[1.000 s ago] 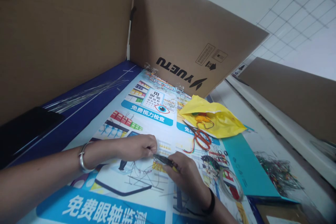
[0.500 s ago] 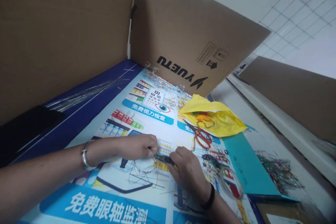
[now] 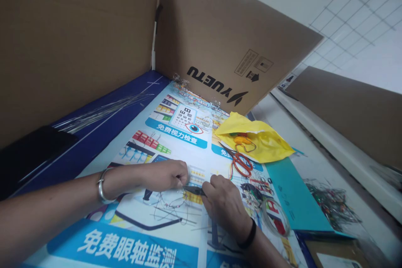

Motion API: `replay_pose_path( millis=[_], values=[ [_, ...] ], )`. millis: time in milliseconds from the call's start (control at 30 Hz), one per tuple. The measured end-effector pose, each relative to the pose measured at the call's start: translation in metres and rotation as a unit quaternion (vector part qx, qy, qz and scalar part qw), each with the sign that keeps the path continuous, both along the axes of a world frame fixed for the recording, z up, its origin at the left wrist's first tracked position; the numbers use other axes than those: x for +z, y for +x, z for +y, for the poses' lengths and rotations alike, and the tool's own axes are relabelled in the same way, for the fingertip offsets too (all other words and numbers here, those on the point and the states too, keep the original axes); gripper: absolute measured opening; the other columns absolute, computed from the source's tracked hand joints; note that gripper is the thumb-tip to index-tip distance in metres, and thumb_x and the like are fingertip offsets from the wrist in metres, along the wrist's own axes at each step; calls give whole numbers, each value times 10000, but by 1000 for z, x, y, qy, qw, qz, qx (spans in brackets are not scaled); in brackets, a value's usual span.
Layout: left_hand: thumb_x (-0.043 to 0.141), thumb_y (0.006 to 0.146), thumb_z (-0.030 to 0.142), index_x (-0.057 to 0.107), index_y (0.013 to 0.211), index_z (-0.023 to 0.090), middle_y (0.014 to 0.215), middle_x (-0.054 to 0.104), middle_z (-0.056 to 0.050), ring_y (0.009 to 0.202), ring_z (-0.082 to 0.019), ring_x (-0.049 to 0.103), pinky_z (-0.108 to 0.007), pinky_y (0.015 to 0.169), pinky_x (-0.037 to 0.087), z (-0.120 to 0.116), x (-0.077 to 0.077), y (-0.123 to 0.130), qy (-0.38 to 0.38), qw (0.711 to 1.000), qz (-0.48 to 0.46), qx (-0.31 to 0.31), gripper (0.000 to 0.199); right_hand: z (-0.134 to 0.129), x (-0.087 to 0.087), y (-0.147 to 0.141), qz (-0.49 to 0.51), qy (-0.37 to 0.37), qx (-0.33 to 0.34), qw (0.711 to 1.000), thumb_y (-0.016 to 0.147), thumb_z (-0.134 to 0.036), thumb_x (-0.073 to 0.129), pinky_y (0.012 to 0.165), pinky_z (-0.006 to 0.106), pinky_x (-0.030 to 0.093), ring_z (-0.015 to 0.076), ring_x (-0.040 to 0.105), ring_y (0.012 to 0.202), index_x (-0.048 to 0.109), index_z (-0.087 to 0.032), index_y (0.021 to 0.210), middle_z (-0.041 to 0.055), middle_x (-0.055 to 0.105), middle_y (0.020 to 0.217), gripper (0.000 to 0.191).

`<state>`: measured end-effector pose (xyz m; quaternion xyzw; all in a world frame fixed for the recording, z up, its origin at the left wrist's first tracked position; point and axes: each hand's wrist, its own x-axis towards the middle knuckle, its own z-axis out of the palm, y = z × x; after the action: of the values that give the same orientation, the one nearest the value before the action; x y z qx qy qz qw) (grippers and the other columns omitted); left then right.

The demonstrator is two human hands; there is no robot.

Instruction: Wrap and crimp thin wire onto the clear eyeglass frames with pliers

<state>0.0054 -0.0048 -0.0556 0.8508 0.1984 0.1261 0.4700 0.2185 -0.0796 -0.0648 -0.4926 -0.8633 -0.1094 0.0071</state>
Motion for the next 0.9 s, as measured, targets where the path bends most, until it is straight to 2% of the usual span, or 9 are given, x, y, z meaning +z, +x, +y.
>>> replay_pose_path(
  millis=[367,733,900],
  values=[
    [450,685,41,446,630,157,726,502,8,747,-130,478,-217,712,390,3,-6,-1,0,999,-32,-35,128,5,-8,7,61,-32,16,998,742,-235,581,644,293,248,174,399,740,479,-197,715,17,488,758,112],
    [438,677,-14,454,625,152,770,499,14,742,-114,481,-211,716,393,3,-4,0,2,999,-4,-41,175,9,3,-2,10,29,57,998,774,-248,556,628,320,224,176,381,700,494,-199,709,24,489,725,102],
    [442,665,-33,485,664,153,796,505,5,781,-121,491,-225,745,394,5,-9,0,-3,1000,-16,-21,191,5,-3,0,79,-24,25,996,793,-264,544,615,283,249,160,430,689,524,-193,729,22,519,715,97]
  ],
)
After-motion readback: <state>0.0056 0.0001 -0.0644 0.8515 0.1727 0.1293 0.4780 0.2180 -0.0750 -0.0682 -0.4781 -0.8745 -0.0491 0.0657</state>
